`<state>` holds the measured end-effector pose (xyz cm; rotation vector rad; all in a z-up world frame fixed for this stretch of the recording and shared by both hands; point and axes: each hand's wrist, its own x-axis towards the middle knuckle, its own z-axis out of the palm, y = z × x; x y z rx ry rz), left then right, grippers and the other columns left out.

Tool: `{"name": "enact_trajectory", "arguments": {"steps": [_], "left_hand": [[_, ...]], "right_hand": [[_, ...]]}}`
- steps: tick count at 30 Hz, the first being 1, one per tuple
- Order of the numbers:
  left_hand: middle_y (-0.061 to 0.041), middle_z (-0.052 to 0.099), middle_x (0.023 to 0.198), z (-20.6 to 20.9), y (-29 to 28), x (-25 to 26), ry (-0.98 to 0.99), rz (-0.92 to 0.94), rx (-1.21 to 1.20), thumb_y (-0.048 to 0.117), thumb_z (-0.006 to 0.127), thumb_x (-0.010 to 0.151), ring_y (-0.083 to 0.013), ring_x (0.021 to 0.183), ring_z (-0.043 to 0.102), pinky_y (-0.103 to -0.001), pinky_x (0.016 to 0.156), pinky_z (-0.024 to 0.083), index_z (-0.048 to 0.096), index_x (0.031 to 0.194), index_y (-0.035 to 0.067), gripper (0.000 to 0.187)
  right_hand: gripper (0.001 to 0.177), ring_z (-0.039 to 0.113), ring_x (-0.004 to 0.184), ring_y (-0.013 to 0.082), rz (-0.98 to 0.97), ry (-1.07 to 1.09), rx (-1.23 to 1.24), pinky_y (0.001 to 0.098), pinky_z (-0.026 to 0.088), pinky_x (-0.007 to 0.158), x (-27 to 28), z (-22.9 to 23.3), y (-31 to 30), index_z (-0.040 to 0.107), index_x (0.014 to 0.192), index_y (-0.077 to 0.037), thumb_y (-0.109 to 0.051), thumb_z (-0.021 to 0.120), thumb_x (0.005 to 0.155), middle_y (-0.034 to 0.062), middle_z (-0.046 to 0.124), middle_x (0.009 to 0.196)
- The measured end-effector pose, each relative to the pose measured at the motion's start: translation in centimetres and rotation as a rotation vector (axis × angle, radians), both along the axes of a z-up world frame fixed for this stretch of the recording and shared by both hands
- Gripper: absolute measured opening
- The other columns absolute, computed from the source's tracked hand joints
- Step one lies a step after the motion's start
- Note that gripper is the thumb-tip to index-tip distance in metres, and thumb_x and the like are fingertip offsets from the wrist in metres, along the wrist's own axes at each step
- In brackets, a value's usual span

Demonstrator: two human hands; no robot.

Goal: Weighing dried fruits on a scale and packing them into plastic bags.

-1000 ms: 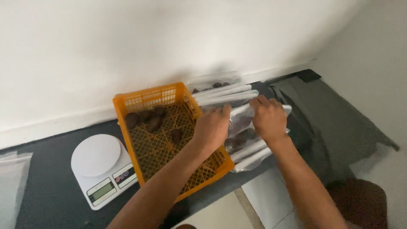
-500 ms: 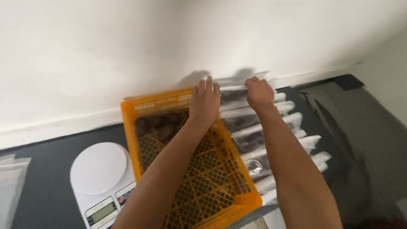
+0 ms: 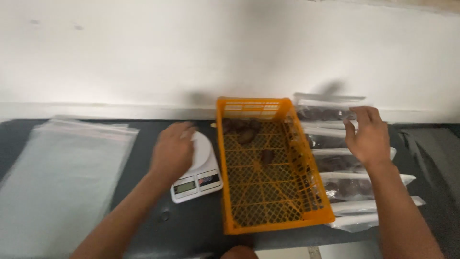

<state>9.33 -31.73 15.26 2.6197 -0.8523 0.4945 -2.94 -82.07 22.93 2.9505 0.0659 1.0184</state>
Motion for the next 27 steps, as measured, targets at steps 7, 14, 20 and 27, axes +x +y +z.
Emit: {"name": "enact_trajectory", "arguments": {"steps": [7, 14, 20, 27], "left_hand": [[-0.005, 0.062, 0.125, -9.4, 20.7, -6.8, 0.563, 0.517, 0.523, 0.029, 0.044, 0.096, -0.0333, 0.122, 0.059, -0.049, 0.099, 0.053, 0.060, 0.121, 0.019, 0.031], [-0.009, 0.051, 0.127, -16.3, 24.2, -9.3, 0.579, 0.588, 0.302, 0.036, 0.057, 0.095, -0.0354, 0.123, 0.050, -0.050, 0.090, 0.058, 0.054, 0.119, 0.018, 0.029], [-0.011, 0.055, 0.130, -15.5, 22.5, -8.2, 0.473, 0.622, 0.414, 0.043, 0.057, 0.095, -0.0316, 0.120, 0.053, -0.043, 0.087, 0.059, 0.055, 0.123, 0.017, 0.038], [-0.010, 0.057, 0.121, -15.0, 21.8, -7.1, 0.492, 0.656, 0.371, 0.039, 0.053, 0.096, -0.0318, 0.120, 0.055, -0.046, 0.084, 0.057, 0.059, 0.126, 0.014, 0.040]], "right_hand": [[0.039, 0.068, 0.101, 0.0393, 0.195, 0.031, 0.021, 0.0512, 0.059, 0.084, -3.3, 4.0, 12.0, 0.069, 0.130, -0.001, -0.003, 0.071, 0.091, 0.0201, 0.060, 0.125], [0.037, 0.067, 0.065, 0.0281, 0.252, 0.260, 0.053, 0.0477, 0.059, 0.074, -3.0, 4.9, 24.3, 0.067, 0.127, -0.003, -0.014, 0.068, 0.092, 0.0178, 0.063, 0.131], [0.035, 0.064, 0.088, 0.0317, 0.120, 0.355, 0.016, 0.0508, 0.058, 0.079, 0.3, 1.1, 26.0, 0.069, 0.123, -0.007, -0.028, 0.065, 0.095, 0.0167, 0.067, 0.120], [0.034, 0.070, 0.111, 0.0378, -0.220, 0.638, 0.210, 0.0525, 0.059, 0.093, 3.8, -5.6, 21.4, 0.070, 0.124, -0.006, -0.025, 0.067, 0.096, 0.0177, 0.069, 0.118]]}}
